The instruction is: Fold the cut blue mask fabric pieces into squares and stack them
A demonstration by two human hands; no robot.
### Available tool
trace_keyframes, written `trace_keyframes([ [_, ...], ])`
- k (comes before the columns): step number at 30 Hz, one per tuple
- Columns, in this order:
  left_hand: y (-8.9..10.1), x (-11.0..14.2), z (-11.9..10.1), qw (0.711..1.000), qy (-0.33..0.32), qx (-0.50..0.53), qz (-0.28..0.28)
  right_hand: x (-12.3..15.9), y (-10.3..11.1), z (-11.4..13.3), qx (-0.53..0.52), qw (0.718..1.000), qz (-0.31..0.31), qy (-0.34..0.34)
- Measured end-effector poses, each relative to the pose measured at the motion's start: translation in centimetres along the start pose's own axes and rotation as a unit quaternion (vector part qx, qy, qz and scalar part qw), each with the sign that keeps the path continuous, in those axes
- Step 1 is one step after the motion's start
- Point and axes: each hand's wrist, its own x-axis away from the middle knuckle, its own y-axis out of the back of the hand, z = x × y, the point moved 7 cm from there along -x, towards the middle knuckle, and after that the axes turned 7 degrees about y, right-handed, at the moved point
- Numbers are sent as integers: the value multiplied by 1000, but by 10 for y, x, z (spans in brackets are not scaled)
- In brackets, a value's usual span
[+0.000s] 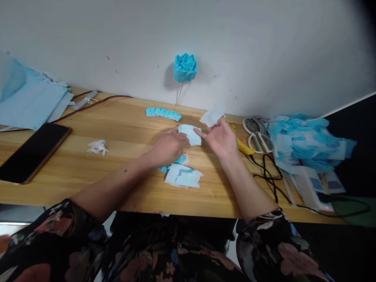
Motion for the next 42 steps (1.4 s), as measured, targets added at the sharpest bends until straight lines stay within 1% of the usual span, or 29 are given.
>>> trace_keyframes([
  [4, -2, 0, 2, 999, 18, -3, 27, -2, 2, 0, -36, 999, -19, -4],
  [9, -2, 0, 3, 999, 22, 8, 40, -2, 7, 16, -58, 998, -31, 23],
  [12, -1, 0, 2, 999, 15, 11, 39, 2, 5, 19, -53, 998, -30, 4],
  [16, 0, -1, 1, 999, 8, 4, 41, 9, -4, 7, -30, 998, -33, -50],
  [20, 1, -1, 0, 999, -5, 5, 34, 18, -8, -9, 39, 993, -55, -93],
  [24, 3, -1, 0, 1000, -7, 8, 20, 21, -8, -15, 72, 990, -82, -89],
  [29, 4, -2, 0, 1000, -1, 16, 17, 19, -9, -16, 91, 991, -81, -60],
  [35, 5, -1, 3, 1000, 2, 1, 11, 18, -6, -26, 108, 988, -86, -65],
  [36, 8, 0, 5, 1000, 10, 1, 2, 18, -6, -26, 110, 988, -86, -62],
  [38, 19, 1, 12, 998, 42, 12, -42, 18, -6, -27, 111, 989, -84, -51],
  [40, 35, 3, 20, 990, 76, 42, -114, 18, -6, -28, 112, 989, -81, -44],
  [42, 50, 6, 25, 974, 93, 76, -190, 18, -5, -29, 114, 989, -81, -42],
])
